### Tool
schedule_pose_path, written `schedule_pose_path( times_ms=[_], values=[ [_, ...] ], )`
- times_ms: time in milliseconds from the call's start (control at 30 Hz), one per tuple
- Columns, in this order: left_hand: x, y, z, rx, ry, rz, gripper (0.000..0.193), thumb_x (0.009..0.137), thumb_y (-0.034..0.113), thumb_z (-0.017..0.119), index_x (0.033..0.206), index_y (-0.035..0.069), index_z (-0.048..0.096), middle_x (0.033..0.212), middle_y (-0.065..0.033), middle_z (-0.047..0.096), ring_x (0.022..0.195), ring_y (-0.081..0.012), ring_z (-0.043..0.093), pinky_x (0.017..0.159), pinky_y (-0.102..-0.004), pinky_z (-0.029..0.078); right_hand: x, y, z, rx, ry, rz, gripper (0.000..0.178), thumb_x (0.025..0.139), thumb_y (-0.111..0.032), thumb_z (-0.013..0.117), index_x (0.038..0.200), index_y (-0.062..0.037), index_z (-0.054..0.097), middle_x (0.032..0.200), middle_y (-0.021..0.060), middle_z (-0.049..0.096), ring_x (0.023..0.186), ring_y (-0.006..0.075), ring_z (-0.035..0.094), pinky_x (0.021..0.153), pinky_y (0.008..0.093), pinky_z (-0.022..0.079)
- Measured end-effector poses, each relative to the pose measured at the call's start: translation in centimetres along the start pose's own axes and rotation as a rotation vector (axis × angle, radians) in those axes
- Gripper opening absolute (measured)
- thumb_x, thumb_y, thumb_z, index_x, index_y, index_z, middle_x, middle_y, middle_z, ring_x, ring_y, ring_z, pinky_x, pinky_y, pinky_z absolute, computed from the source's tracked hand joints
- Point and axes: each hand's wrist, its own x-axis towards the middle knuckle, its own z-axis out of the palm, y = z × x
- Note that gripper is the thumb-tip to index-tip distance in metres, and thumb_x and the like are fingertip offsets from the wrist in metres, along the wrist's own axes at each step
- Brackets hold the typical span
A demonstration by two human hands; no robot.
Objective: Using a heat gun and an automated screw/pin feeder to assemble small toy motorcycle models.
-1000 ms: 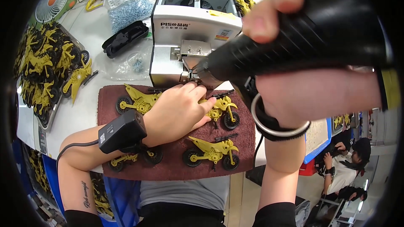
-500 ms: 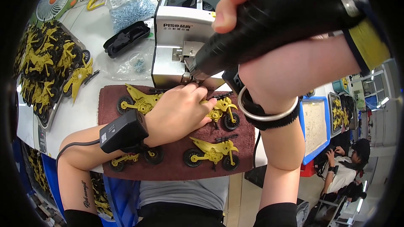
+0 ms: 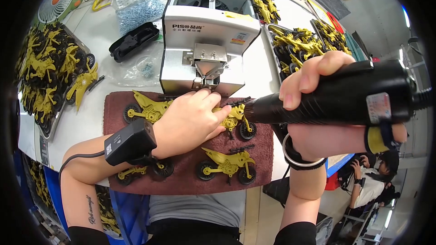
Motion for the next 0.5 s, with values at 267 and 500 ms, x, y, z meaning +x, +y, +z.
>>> schedule_pose_path(
  times_ms=[267, 500],
  values=[
    [0.0, 0.0, 0.1, -0.019, 0.019, 0.006, 0.031, 0.071, 0.022, 0.067, 0.097, 0.004, 0.063, 0.084, -0.0069, 0.053, 0.083, -0.0213, 0.053, 0.069, -0.0316, 0.047, -0.5, 2.3, -1.8, 0.181, 0.095, -0.101, 0.101, 0.054, -0.083, 0.056, 0.106, 0.0031, 0.049, 0.088, 0.0198, 0.054, 0.064, 0.0282, 0.055, 0.055, 0.037, 0.047],
    [0.0, 0.0, 0.1, -0.016, 0.031, 0.007, 0.03, 0.071, 0.021, 0.066, 0.096, 0.004, 0.063, 0.084, -0.0067, 0.053, 0.082, -0.0213, 0.053, 0.069, -0.0316, 0.047, -0.3, 3.2, -1.9, 0.148, -0.052, -0.107, 0.097, 0.054, -0.083, 0.056, 0.108, -0.0026, 0.05, 0.086, 0.0185, 0.053, 0.063, 0.0277, 0.054, 0.054, 0.0374, 0.046]
  ],
)
